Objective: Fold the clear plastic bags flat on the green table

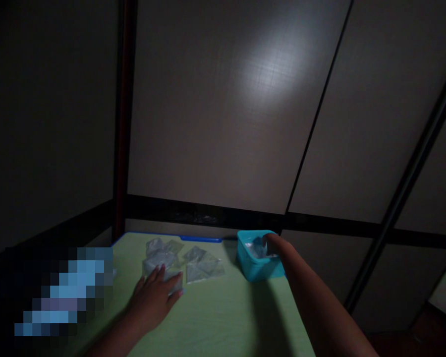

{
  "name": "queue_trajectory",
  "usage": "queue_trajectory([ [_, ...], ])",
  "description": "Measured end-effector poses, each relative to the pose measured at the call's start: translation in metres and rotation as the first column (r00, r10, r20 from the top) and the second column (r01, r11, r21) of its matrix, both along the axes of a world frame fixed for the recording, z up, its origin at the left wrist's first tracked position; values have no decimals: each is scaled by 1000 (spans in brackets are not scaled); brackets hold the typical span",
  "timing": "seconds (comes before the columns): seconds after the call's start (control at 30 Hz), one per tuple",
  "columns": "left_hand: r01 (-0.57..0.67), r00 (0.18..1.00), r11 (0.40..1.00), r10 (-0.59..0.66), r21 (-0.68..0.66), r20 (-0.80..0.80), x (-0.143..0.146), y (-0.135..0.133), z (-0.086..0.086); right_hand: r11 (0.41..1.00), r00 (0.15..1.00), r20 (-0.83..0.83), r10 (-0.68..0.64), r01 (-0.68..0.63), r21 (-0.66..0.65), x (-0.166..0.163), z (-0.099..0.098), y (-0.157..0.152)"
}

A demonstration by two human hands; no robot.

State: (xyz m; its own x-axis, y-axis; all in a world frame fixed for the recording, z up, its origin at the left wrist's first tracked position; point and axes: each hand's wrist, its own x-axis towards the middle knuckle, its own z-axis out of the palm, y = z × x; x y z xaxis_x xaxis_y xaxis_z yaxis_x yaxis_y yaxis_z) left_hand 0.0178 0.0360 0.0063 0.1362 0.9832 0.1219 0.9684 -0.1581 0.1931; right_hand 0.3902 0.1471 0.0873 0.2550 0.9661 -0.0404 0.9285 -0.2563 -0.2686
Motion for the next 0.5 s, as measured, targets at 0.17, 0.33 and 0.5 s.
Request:
queue_trajectory([
  [0.17,0,1000,999,0,44,-1,1,2,-1,999,999,-20,-36,36,-32,-1,10,-14],
  [0.33,-16,1000,997,15,75,9,1,4,0,990,999,22,47,-49,130,-11,33,-28],
  [0.5,51,998,998,-52,33,34,-1,6,-2,914,978,117,170,-201,353,-56,53,-48],
])
